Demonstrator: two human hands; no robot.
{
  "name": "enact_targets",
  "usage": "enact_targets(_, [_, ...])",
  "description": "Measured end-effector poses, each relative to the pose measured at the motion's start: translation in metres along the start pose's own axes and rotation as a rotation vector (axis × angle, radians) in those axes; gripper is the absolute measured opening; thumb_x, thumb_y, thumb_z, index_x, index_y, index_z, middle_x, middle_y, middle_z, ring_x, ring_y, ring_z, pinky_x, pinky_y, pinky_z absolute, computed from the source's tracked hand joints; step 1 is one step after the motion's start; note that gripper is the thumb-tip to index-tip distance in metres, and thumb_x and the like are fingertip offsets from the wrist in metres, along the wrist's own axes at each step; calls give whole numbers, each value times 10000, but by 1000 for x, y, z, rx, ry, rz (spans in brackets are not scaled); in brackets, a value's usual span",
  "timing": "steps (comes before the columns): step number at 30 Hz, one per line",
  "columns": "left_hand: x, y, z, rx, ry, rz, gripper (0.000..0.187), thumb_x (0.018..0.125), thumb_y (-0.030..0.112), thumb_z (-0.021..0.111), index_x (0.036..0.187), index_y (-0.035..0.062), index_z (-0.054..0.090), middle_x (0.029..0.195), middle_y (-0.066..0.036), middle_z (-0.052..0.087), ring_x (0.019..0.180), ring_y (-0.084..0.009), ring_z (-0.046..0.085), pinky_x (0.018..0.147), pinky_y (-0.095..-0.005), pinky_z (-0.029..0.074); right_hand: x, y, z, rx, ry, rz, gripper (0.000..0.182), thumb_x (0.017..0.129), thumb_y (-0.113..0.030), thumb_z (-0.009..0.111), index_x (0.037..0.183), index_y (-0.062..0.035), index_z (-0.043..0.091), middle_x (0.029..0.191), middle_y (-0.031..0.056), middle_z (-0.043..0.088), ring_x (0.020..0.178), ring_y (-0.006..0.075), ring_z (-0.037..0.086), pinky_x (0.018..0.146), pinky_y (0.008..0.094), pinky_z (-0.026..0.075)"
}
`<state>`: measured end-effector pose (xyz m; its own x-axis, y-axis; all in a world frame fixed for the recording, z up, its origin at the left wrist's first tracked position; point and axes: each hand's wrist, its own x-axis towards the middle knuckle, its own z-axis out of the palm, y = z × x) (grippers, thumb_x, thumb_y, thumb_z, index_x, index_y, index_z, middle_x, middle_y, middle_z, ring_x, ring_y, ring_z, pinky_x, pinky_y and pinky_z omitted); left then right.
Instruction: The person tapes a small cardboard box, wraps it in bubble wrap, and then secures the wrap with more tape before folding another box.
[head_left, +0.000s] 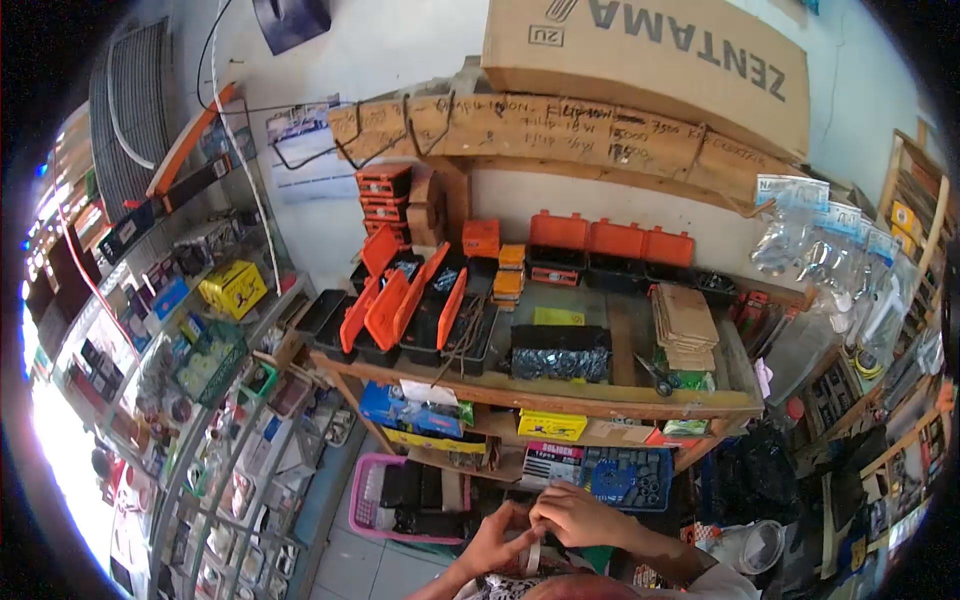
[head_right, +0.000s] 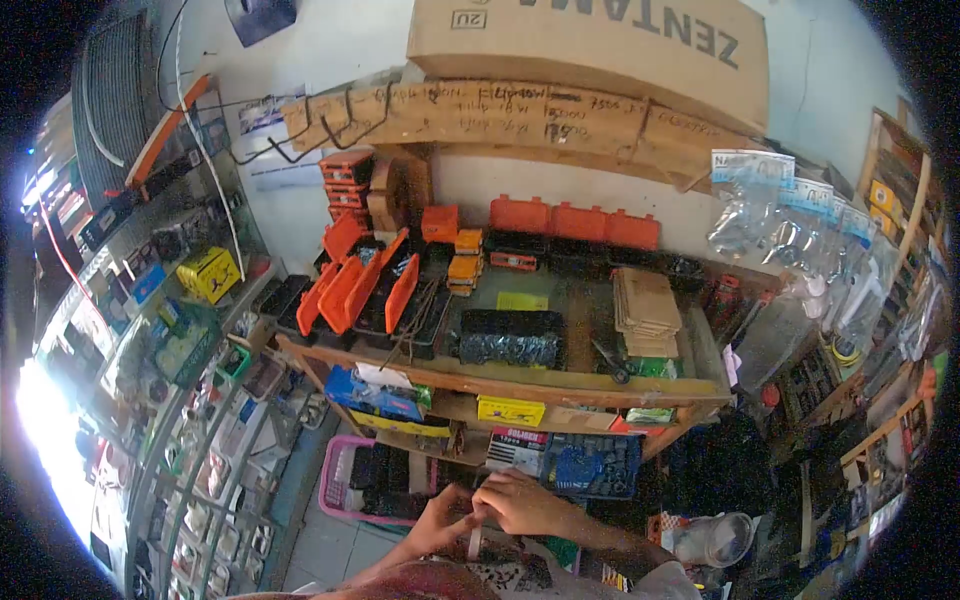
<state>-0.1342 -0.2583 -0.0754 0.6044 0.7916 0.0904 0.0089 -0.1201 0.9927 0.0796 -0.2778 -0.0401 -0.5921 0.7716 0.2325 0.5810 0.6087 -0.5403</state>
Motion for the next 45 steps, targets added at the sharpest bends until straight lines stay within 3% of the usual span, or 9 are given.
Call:
enact_targets(9, [10, 4, -13, 50, -104, 3, 321, 907, 258, 738, 881, -40, 622, 867, -127, 648, 846, -196, 655, 764, -323, 502, 8, 1, -4, -26, -72, 55, 227, 768, -11, 620, 977, -88, 572, 960, 89, 583, 1000, 297, 563, 935, 422, 412])
enact_targets(16, [9, -3, -16, -170, -71, -37, 180, 943, 134, 704, 978, -11, 604, 928, -45, 632, 881, -102, 604, 808, -278, 487, 29, -1, -20, -9, -56, -16, 75, 881, -112, 641, 918, -93, 579, 919, 56, 589, 984, 266, 549, 924, 401, 409])
enact_targets(22, [12, 12, -22, -152, -76, -208, 159, 956, 111, 685, 1011, -11, 599, 943, -22, 631, 919, -80, 584, 827, -273, 485, 40, -2, -29, -49, -122, -21, 122, 835, -133, 651, 925, -99, 577, 906, 52, 634, 947, 277, 577, 860, 408, 448])
enact_targets(27, [15, 5, -21, -5, -125, 39, 146, 965, 97, 667, 1024, -23, 607, 936, -43, 659, 910, -97, 599, 821, -274, 488, 41, -5, -41, -91, -29, 36, 96, 869, -146, 646, 919, -102, 577, 901, 55, 612, 927, 273, 574, 847, 411, 441])
enact_targets(30, [12, -5, -16, -128, -129, -171, 152, 994, 133, 623, 949, -12, 612, 1096, -146, 714, 1062, -162, 647, 913, -313, 505, 40, 0, -55, -88, 188, 56, 113, 866, -175, 681, 893, -110, 593, 854, 48, 608, 876, 292, 585, 803, 425, 453])
enact_targets(32, [11, -8, -14, -77, -86, -68, 136, 961, 68, 648, 1039, -29, 593, 974, -130, 722, 983, -162, 682, 917, -336, 515, 36, 0, -71, -96, 292, 64, 123, 873, -201, 689, 905, -109, 614, 857, 63, 616, 847, 302, 593, 788, 417, 455])
enact_targets(35, [12, -6, -25, 446, -96, 332, 146, 951, 20, 614, 1086, -4, 566, 942, -151, 739, 1005, -315, 717, 1014, -446, 500, 14, 8, -106, -241, 406, 164, 164, 902, -240, 685, 947, -93, 630, 841, 86, 619, 843, 296, 612, 769, 400, 475])
enact_targets(40, [8, -7, -27, 342, -16, 275, 178, 933, 3, 620, 1101, 30, 565, 973, -126, 738, 1064, -363, 687, 901, -473, 561, -11, 39, -154, -84, 686, 557, 230, 929, -273, 660, 982, -50, 650, 827, 127, 696, 769, 336, 676, 692, 435, 525])
enact_targets(45, [3, -4, -35, 395, 20, 328, 136, 920, 11, 644, 1041, 24, 582, 961, -128, 731, 996, -353, 705, 797, -421, 581, -44, 116, -170, -429, 679, 832, 141, 849, -151, 694, 944, -47, 687, 919, 185, 709, 860, 388, 667, 735, 460, 531])
